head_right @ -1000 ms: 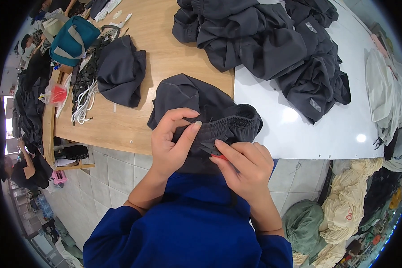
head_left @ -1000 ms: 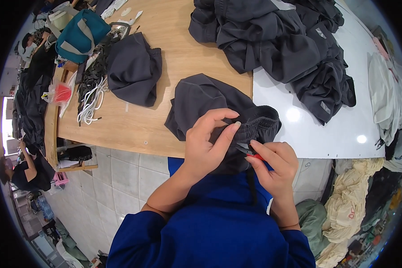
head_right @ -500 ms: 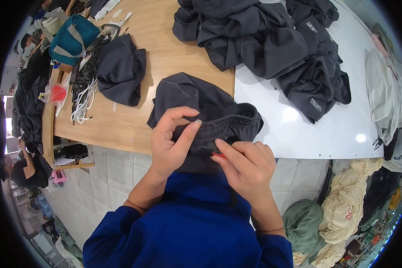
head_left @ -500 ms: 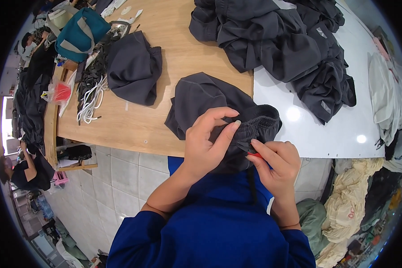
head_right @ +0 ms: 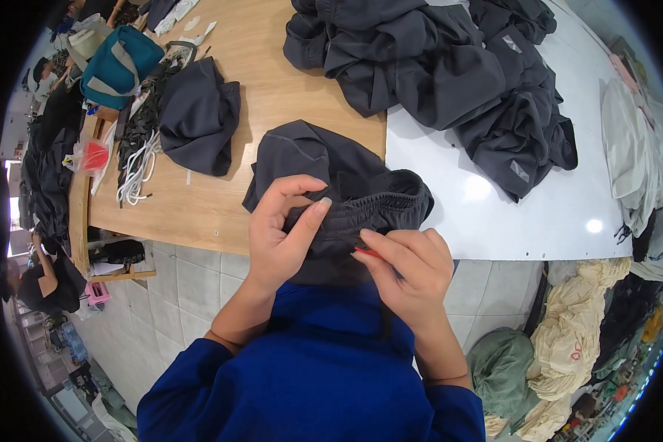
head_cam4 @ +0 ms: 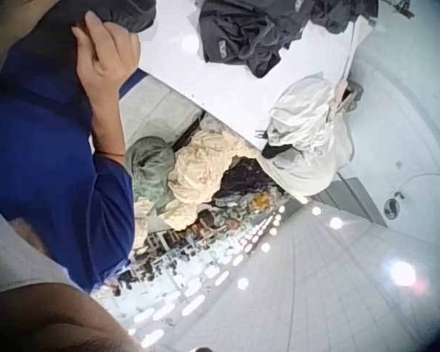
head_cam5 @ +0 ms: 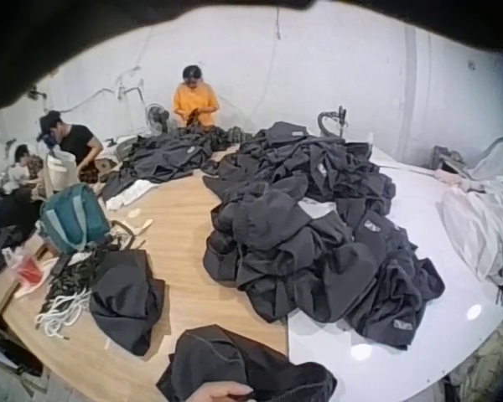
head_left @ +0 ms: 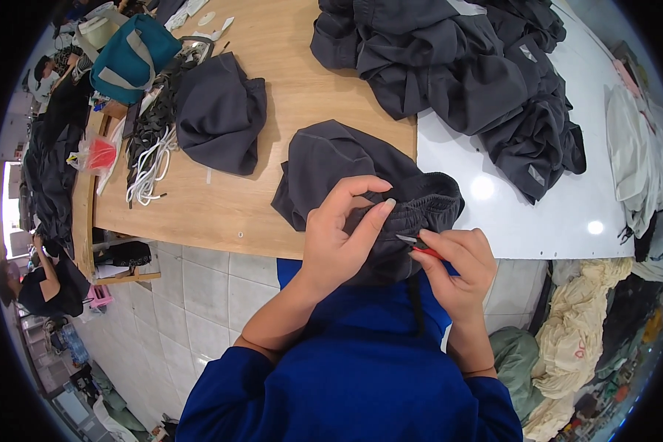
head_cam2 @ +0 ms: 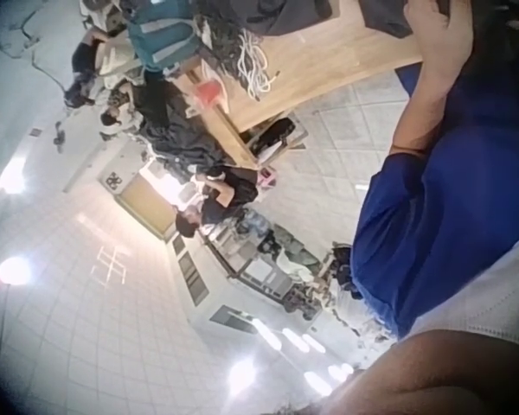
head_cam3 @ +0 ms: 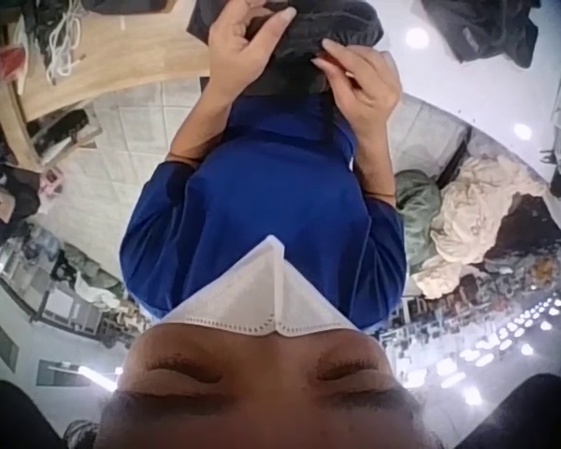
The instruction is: Trim loose threads from the waistband of grey shorts using small snips in a factory setting.
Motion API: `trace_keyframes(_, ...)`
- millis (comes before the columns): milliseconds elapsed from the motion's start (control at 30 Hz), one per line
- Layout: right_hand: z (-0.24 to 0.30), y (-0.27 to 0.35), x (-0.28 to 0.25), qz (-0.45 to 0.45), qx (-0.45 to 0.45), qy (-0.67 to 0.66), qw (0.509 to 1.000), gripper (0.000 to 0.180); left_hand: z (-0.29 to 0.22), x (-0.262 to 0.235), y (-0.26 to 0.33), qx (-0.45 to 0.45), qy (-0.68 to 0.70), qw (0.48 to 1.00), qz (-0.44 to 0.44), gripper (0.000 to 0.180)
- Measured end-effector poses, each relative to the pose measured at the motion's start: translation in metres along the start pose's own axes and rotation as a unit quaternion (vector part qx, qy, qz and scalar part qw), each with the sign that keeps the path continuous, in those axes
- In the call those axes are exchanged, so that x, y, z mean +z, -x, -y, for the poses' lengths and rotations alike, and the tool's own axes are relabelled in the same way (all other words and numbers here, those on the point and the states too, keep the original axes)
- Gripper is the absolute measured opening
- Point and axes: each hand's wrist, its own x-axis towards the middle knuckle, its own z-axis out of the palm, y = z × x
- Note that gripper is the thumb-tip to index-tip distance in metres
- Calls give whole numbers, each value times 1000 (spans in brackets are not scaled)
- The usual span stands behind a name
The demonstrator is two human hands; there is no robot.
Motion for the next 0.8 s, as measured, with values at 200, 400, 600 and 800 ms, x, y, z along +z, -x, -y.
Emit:
trace_keyframes(200,1,-5,-3,2,-1,3,1000,28,-1,2,0,26,-73,997,-15,19)
trace_keyframes(400,4,-10,-11,48,35,-10,998,25,0,0,-4,157,-215,964,2,20)
trace_keyframes(600,6,-12,-14,64,61,-28,996,24,1,2,-5,193,-223,956,-12,21)
trace_keyframes(800,5,-12,-16,69,68,-20,995,25,2,2,-6,195,-227,954,-7,22)
